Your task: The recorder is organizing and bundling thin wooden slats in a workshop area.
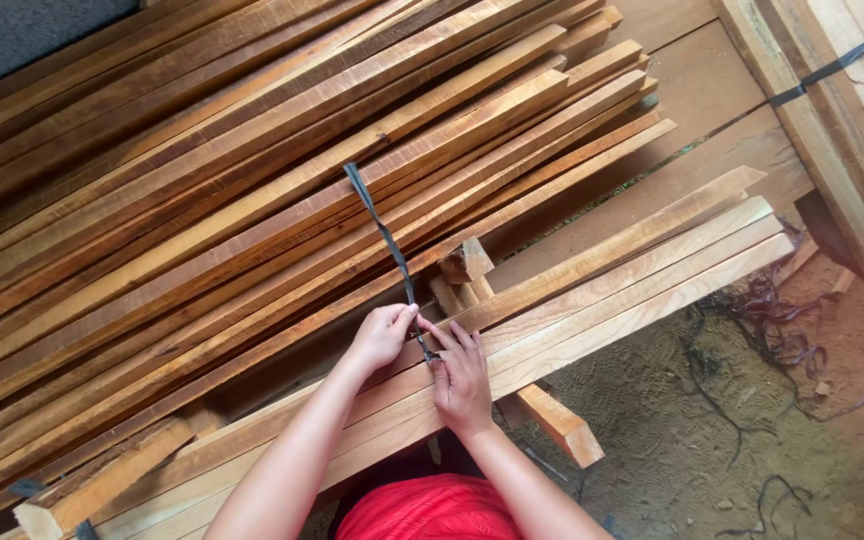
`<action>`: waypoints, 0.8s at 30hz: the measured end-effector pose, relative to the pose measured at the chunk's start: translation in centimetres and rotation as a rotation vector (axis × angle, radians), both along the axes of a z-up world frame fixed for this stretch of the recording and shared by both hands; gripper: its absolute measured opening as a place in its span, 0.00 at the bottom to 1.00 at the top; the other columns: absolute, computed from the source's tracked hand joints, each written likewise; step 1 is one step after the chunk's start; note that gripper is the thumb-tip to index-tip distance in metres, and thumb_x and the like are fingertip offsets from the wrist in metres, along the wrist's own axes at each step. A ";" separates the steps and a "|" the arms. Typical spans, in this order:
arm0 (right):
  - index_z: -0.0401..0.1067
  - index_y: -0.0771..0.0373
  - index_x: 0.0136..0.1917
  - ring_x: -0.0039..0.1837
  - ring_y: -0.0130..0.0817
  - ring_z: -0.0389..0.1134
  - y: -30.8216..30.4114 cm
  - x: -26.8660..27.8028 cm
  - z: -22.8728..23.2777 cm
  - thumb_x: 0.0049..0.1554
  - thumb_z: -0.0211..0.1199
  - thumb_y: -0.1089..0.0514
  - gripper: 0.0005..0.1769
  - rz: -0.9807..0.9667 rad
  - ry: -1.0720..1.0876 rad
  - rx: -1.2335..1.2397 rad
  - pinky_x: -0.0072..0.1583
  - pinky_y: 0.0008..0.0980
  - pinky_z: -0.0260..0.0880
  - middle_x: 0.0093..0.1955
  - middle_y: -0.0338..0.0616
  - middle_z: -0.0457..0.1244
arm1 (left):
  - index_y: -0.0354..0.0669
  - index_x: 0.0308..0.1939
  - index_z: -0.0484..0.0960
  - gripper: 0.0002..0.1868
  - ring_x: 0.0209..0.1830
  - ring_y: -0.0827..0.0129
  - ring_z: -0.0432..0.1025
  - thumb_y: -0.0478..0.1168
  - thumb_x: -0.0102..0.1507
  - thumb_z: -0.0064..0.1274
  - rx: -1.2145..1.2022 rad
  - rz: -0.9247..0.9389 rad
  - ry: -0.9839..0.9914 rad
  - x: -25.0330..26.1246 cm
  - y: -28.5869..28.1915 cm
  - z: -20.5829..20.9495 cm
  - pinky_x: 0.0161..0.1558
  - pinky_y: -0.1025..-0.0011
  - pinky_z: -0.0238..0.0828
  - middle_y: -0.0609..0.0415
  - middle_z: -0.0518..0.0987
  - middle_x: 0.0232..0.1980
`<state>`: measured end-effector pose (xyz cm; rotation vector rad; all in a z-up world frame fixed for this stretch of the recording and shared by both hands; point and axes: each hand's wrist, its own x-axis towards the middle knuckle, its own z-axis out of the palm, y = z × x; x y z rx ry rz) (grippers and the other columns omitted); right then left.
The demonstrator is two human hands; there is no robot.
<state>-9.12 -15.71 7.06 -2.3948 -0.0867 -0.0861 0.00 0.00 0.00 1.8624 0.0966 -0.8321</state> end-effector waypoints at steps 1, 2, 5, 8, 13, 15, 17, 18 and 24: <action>0.72 0.61 0.61 0.78 0.50 0.57 -0.1 -0.1 0.2 0.66 0.53 0.54 0.15 -0.003 0.005 -0.007 0.78 0.60 0.46 0.72 0.40 0.65 | 0.42 0.43 0.91 0.22 0.35 0.69 0.76 0.49 0.73 0.43 -0.007 -0.003 0.005 -0.4 -0.6 -2.0 0.44 0.71 0.73 0.55 0.86 0.35; 0.73 0.59 0.58 0.78 0.50 0.57 -0.1 -0.2 0.4 0.66 0.54 0.54 0.12 -0.004 0.005 -0.003 0.78 0.60 0.46 0.72 0.40 0.65 | 0.39 0.40 0.87 0.21 0.34 0.70 0.75 0.48 0.73 0.44 -0.210 0.131 0.131 -0.8 -1.2 -3.9 0.44 0.71 0.73 0.54 0.85 0.35; 0.74 0.59 0.60 0.77 0.47 0.57 0.1 0.6 0.3 0.63 0.56 0.55 0.14 0.017 0.025 -0.036 0.78 0.63 0.41 0.68 0.39 0.67 | 0.38 0.34 0.82 0.21 0.33 0.72 0.74 0.47 0.73 0.43 -0.404 0.371 0.395 0.0 -1.7 -6.6 0.42 0.71 0.72 0.53 0.83 0.34; 0.75 0.60 0.63 0.76 0.48 0.58 0.9 1.0 1.8 0.61 0.56 0.58 0.18 0.072 0.030 -0.068 0.78 0.65 0.35 0.65 0.39 0.69 | 0.39 0.30 0.80 0.21 0.30 0.69 0.74 0.46 0.73 0.42 -0.416 0.503 0.536 -0.9 -1.9 -8.2 0.39 0.69 0.71 0.52 0.81 0.31; 0.75 0.56 0.46 0.66 0.40 0.67 0.6 -0.6 0.4 0.61 0.59 0.60 0.04 0.009 0.127 0.089 0.80 0.57 0.47 0.47 0.37 0.70 | 0.37 0.30 0.80 0.19 0.31 0.66 0.76 0.43 0.71 0.44 -0.358 0.598 0.477 -0.8 -2.4 -11.5 0.40 0.68 0.74 0.49 0.81 0.30; 0.75 0.60 0.50 0.57 0.45 0.66 0.3 -0.9 1.5 0.56 0.61 0.61 0.08 0.017 0.052 0.076 0.65 0.50 0.57 0.45 0.44 0.67 | 0.37 0.29 0.79 0.20 0.30 0.67 0.75 0.45 0.72 0.45 -0.335 0.600 0.438 -1.1 -2.3 -11.7 0.40 0.69 0.73 0.49 0.81 0.30; 0.74 0.60 0.49 0.54 0.44 0.66 0.0 -0.9 1.7 0.55 0.60 0.62 0.08 0.077 -0.019 0.077 0.62 0.47 0.58 0.46 0.43 0.68 | 0.37 0.29 0.80 0.19 0.30 0.66 0.75 0.44 0.71 0.45 -0.340 0.631 0.448 -1.1 -2.3 -12.3 0.40 0.69 0.73 0.49 0.81 0.30; 0.73 0.61 0.48 0.52 0.43 0.67 0.0 -0.8 1.7 0.53 0.58 0.64 0.08 0.133 -0.093 0.073 0.58 0.44 0.60 0.47 0.42 0.69 | 0.37 0.29 0.80 0.19 0.30 0.66 0.75 0.43 0.70 0.46 -0.347 0.657 0.458 -0.9 -2.3 -12.7 0.40 0.68 0.74 0.49 0.81 0.30; 0.70 0.62 0.46 0.46 0.43 0.67 0.3 -0.7 1.6 0.57 0.60 0.63 0.03 0.161 -0.058 0.058 0.51 0.40 0.60 0.43 0.44 0.66 | 0.34 0.33 0.82 0.27 0.34 0.59 0.76 0.52 0.73 0.41 -0.158 0.476 0.289 -0.8 -2.7 -9.4 0.44 0.57 0.74 0.48 0.82 0.32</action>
